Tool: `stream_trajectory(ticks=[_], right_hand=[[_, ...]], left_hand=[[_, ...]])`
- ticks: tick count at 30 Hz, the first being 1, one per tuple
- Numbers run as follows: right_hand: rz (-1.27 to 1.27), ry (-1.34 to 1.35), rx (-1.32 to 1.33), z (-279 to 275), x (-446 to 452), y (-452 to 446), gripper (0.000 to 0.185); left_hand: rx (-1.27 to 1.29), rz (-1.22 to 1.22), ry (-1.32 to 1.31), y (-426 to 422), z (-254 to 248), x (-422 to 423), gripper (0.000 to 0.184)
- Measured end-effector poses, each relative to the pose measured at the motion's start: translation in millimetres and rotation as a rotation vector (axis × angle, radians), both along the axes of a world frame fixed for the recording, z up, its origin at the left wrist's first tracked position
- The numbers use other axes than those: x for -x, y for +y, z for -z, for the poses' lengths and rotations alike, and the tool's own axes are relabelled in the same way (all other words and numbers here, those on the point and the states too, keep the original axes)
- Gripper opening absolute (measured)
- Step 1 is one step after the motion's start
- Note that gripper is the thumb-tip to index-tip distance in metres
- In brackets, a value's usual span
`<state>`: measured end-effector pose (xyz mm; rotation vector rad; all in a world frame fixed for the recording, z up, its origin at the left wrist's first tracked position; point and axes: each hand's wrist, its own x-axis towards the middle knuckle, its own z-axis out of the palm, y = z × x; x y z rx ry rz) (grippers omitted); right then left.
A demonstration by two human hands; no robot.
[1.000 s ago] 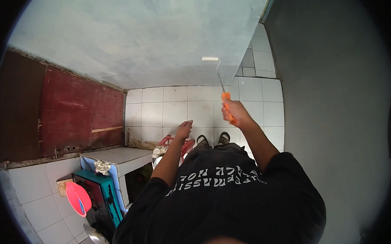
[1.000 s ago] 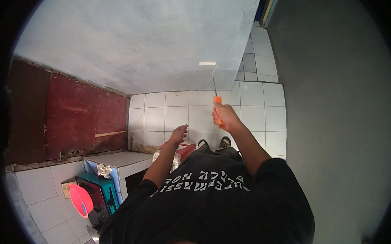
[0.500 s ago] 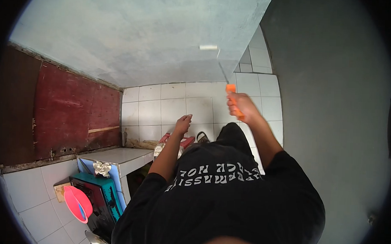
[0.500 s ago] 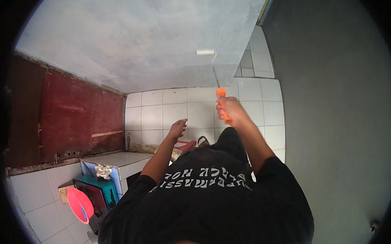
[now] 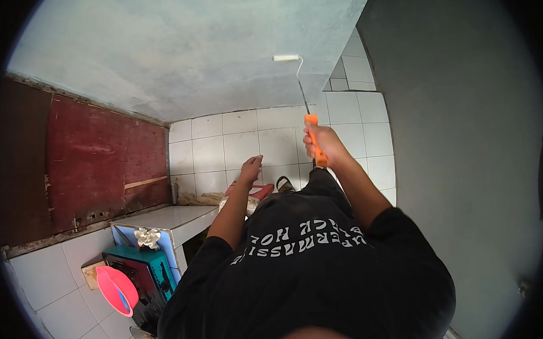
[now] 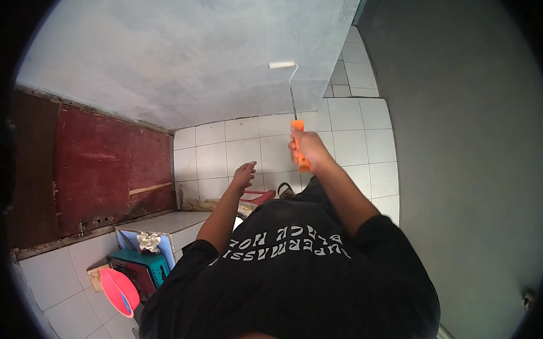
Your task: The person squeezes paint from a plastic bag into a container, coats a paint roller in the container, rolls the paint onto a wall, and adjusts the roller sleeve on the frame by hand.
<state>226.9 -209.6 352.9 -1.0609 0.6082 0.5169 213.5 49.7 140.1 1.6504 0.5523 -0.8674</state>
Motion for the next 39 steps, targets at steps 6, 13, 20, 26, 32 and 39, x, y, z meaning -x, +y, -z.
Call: stream_trajectory(ticks=[6,13,20,26,32,39], right_hand=[[0.026,-0.102,-0.111,-71,24,-17,0.023],[0.085,-0.085,-0.120,-81,25,-9,0.023],[0.126,0.072,-0.178,63,-83,11,0.017],[0.067,0.074,-0.149,44,-9,-21,0.019],[0.062,0.044,-0.012,63,-16,-39,0.024],[0.113,-0.092,-0.163,-69,37,-52,0.026]], left_hand=[[0.012,-0.049,0.023,15,4,16,0.058],[-0.037,-0.059,0.048,27,14,16,0.058],[-0.046,-0.036,0.026,21,5,8,0.058],[-0.038,-0.050,0.041,28,15,13,0.058],[-0.065,0.001,0.059,25,20,3,0.056],[-0.088,-0.050,-0.017,10,-5,-17,0.041]])
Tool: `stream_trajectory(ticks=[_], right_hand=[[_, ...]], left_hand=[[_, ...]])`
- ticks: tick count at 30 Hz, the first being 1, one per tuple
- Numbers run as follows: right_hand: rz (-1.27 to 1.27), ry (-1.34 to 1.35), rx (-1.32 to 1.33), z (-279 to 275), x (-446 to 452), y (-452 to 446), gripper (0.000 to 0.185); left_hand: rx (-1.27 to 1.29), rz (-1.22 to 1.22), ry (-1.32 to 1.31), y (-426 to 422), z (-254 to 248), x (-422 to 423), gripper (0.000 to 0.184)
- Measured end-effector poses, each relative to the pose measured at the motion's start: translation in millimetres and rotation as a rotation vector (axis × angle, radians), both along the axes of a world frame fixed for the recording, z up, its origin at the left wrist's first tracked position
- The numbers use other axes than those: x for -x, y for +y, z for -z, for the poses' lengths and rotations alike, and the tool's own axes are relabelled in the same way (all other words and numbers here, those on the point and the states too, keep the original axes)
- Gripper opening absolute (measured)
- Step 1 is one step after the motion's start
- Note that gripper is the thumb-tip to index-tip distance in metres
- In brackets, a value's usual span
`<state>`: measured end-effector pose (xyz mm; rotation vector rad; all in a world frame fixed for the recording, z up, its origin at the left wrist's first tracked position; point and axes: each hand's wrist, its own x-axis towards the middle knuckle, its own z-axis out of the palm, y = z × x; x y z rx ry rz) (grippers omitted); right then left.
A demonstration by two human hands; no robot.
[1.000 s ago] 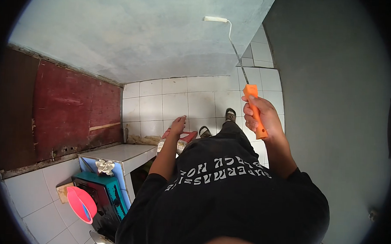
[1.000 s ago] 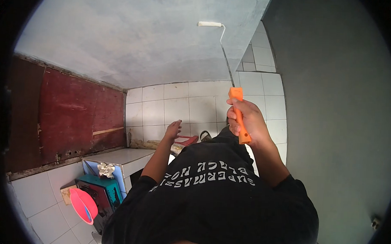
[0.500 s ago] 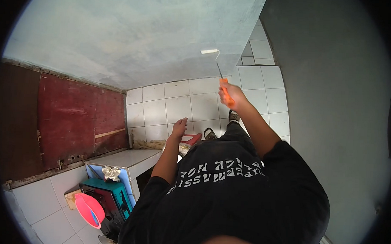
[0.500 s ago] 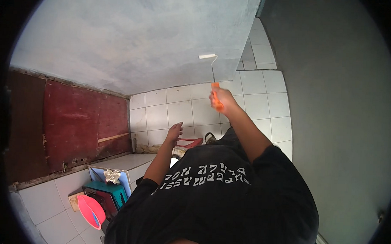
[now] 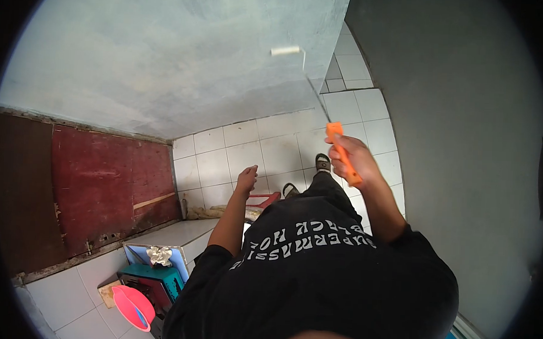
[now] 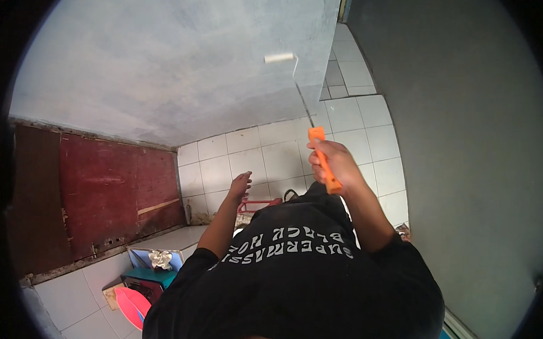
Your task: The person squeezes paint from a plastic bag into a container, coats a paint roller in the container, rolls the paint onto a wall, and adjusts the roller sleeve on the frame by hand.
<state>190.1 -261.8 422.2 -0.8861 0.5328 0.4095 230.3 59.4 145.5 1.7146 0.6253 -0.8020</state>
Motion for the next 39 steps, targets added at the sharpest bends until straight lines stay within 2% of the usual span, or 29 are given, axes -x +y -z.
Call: stream_trajectory(ticks=[1,4,7,9,13,15,19,22,25,29,32,37,39], right_hand=[[0.010,-0.035,-0.011,-12,7,-3,0.026],[0.004,-0.004,-0.043,7,-2,1,0.026],[0.018,0.114,0.081,70,-44,17,0.027],[0.065,0.194,-0.026,141,-80,13,0.023],[0.094,0.183,-0.025,151,-105,16,0.021],[0.039,0.140,-0.023,93,-79,10,0.021],[0.056,-0.056,-0.038,-24,3,-15,0.025],[0.081,-0.062,-0.048,-35,17,-16,0.027],[0.067,-0.003,-0.044,4,-5,-2,0.027],[0.061,0.161,0.093,108,-74,8,0.021],[0.122,0.178,-0.012,134,-100,1,0.020],[0.127,-0.010,0.010,-18,-3,-14,0.024],[0.125,-0.057,0.005,-36,20,-22,0.025]], left_hand=[[0.000,0.000,0.004,1,1,0,0.041],[-0.014,0.009,0.017,-1,0,-2,0.041],[-0.026,0.008,0.022,1,5,-2,0.041],[-0.023,0.012,0.018,3,7,4,0.042],[-0.017,0.031,0.009,9,14,3,0.043],[0.006,0.062,0.035,18,18,9,0.054],[0.024,0.036,0.078,28,24,12,0.053],[0.021,0.002,0.100,32,27,11,0.052],[-0.029,-0.037,0.047,24,23,9,0.045],[-0.041,0.011,0.038,9,4,0,0.044],[-0.044,0.048,0.023,0,-1,-5,0.045],[-0.046,0.058,0.034,5,11,-2,0.047],[-0.014,0.065,0.081,9,16,0,0.049]])
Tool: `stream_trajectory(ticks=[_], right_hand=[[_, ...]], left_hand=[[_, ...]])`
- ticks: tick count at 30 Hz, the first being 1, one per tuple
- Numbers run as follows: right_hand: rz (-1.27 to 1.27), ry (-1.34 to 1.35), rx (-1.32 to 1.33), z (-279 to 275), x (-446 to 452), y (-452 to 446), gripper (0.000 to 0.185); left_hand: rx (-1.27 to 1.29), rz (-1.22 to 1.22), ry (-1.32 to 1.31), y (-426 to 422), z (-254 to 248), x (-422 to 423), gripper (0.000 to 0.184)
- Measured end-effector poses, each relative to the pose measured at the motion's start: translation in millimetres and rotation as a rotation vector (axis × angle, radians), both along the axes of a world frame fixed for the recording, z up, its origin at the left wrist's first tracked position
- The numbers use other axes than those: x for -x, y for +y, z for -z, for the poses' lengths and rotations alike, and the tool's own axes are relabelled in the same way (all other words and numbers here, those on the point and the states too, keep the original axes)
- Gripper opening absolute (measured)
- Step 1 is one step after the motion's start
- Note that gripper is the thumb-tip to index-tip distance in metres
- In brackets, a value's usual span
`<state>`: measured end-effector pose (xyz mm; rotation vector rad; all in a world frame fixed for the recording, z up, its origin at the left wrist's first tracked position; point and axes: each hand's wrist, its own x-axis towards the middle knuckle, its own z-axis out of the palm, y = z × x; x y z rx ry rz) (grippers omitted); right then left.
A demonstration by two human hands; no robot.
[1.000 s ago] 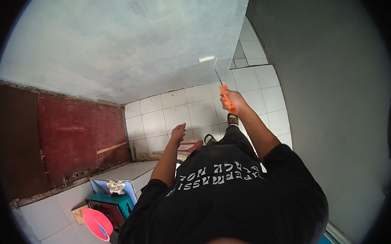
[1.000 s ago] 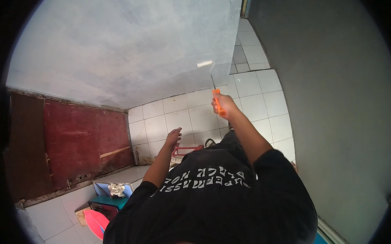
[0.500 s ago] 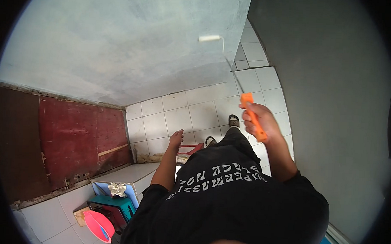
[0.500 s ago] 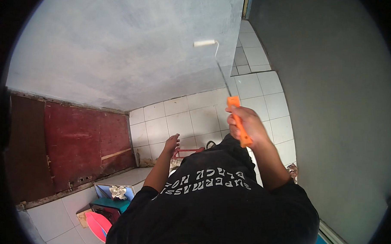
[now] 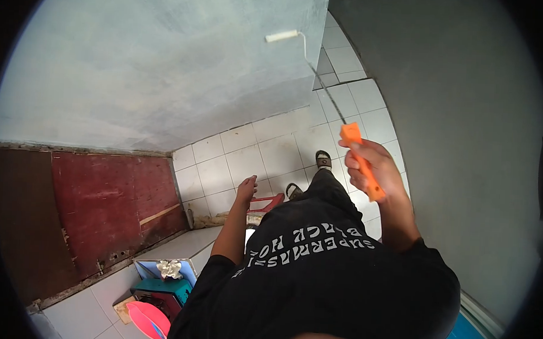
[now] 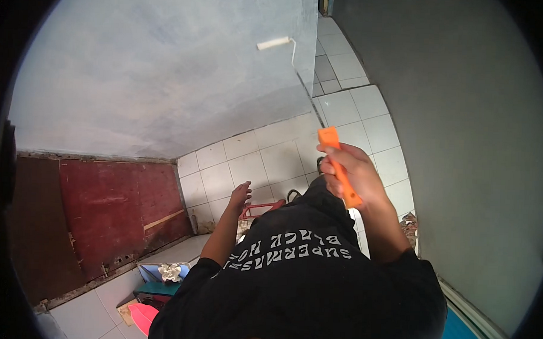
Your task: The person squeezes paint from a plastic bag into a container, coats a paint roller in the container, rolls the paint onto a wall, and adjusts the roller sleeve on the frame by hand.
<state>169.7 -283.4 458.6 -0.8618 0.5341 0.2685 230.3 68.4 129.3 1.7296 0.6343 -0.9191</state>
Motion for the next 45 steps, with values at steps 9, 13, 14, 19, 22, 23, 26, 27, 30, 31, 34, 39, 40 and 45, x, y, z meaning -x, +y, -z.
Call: stream_trajectory(ticks=[9,13,14,19,22,23,26,27,30,31,34,39,40,45], right_hand=[[0.024,0.213,-0.019,164,-101,7,0.017],[0.091,0.233,-0.041,224,-145,2,0.017],[0.090,0.236,-0.047,218,-140,1,0.017],[0.016,0.097,-0.069,82,-38,-44,0.023],[0.060,0.043,-0.021,19,-3,-44,0.027],[0.077,0.025,-0.001,12,-1,-43,0.028],[0.030,0.088,-0.019,56,-28,-33,0.026],[0.036,0.130,-0.011,85,-45,-29,0.026],[0.037,0.226,0.036,191,-106,-21,0.019],[0.033,0.221,0.038,212,-127,-23,0.019],[0.122,0.251,0.001,232,-145,-20,0.019],[0.064,0.120,0.024,68,-48,-50,0.023],[0.056,0.067,0.029,25,-14,-59,0.026],[0.081,-0.007,-0.009,-5,10,-58,0.031]], left_hand=[[-0.015,-0.008,-0.006,-7,-13,-3,0.049],[-0.015,-0.028,-0.034,-5,-16,-4,0.048],[-0.021,-0.028,-0.031,-1,-15,-4,0.048],[-0.005,-0.060,-0.010,11,2,4,0.049],[0.021,-0.010,0.011,20,18,2,0.050],[0.026,-0.005,0.010,18,23,1,0.050],[0.023,0.031,-0.047,9,28,-8,0.049],[0.016,0.043,-0.055,2,21,-10,0.049],[-0.001,0.047,-0.075,-7,17,-15,0.045],[-0.013,0.043,-0.060,-13,5,-18,0.046],[-0.031,0.032,-0.041,-17,-6,-18,0.046],[-0.005,0.102,0.046,-12,4,-24,0.055],[-0.010,0.109,0.058,-6,14,-24,0.055],[-0.041,0.128,0.071,-23,16,-35,0.053]])
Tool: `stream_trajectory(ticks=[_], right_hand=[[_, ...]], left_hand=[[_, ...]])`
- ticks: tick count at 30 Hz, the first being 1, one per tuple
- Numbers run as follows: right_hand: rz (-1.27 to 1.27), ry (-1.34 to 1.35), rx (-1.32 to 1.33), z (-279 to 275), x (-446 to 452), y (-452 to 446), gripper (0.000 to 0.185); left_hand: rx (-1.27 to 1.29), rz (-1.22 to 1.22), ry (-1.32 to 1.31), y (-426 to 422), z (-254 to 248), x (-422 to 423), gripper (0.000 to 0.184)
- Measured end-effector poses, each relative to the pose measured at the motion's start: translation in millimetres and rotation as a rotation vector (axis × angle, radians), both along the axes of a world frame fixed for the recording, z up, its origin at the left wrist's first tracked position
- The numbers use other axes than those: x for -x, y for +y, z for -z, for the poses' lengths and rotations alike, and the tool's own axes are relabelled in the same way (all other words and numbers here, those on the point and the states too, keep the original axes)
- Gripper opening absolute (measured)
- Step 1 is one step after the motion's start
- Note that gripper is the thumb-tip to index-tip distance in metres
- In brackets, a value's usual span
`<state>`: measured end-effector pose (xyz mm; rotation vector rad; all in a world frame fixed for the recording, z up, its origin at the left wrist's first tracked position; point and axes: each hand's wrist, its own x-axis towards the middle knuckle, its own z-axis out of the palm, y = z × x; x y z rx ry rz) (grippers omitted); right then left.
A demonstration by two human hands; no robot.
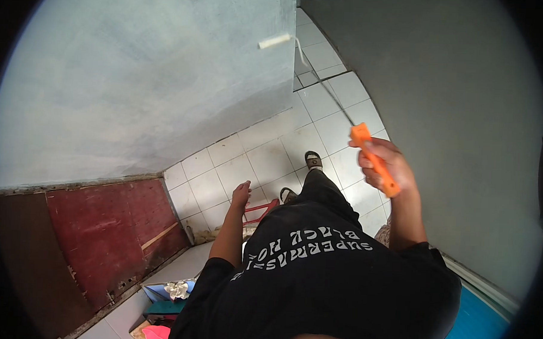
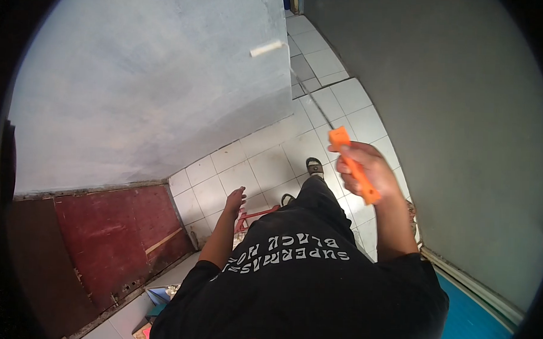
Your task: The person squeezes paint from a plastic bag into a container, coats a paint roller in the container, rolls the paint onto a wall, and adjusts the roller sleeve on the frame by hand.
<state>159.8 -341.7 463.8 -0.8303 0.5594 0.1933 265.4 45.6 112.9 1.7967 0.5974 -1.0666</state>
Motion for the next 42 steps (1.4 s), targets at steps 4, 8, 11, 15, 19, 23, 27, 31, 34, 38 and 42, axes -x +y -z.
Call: stream_trajectory(ticks=[4,8,11,15,19,23,27,31,34,38,42], right_hand=[[0.005,0.139,0.008,89,-56,14,0.024],[0.024,0.216,0.027,195,-116,15,0.021],[0.055,0.243,-0.067,205,-112,14,0.023],[0.011,0.078,-0.018,112,-36,-6,0.029],[0.017,-0.005,0.022,38,6,-17,0.029],[-0.037,0.062,0.073,65,-8,-14,0.029],[-0.011,0.157,-0.008,179,-59,-15,0.022],[0.012,0.279,0.027,248,-104,-15,0.022],[-0.031,0.297,-0.001,250,-92,-18,0.023],[-0.290,0.424,0.124,261,-54,-20,0.033],[-0.454,0.514,0.363,267,-39,-5,0.031]], left_hand=[[0.044,0.060,-0.068,-19,-11,-6,0.052],[0.039,0.048,-0.086,-32,-24,0,0.053],[0.024,-0.013,-0.122,-28,-25,7,0.044],[0.039,0.069,-0.010,-23,-5,9,0.055],[0.036,0.118,-0.001,-27,10,0,0.057],[0.030,0.129,-0.016,-46,-9,-14,0.056],[0.002,0.086,-0.107,-62,-25,-17,0.044],[0.016,0.063,-0.118,-63,-28,-18,0.044],[0.011,0.021,-0.108,-55,-26,-11,0.044],[0.048,0.050,-0.045,-43,-8,-6,0.054],[0.065,-0.053,-0.057,-37,-12,1,0.055]])
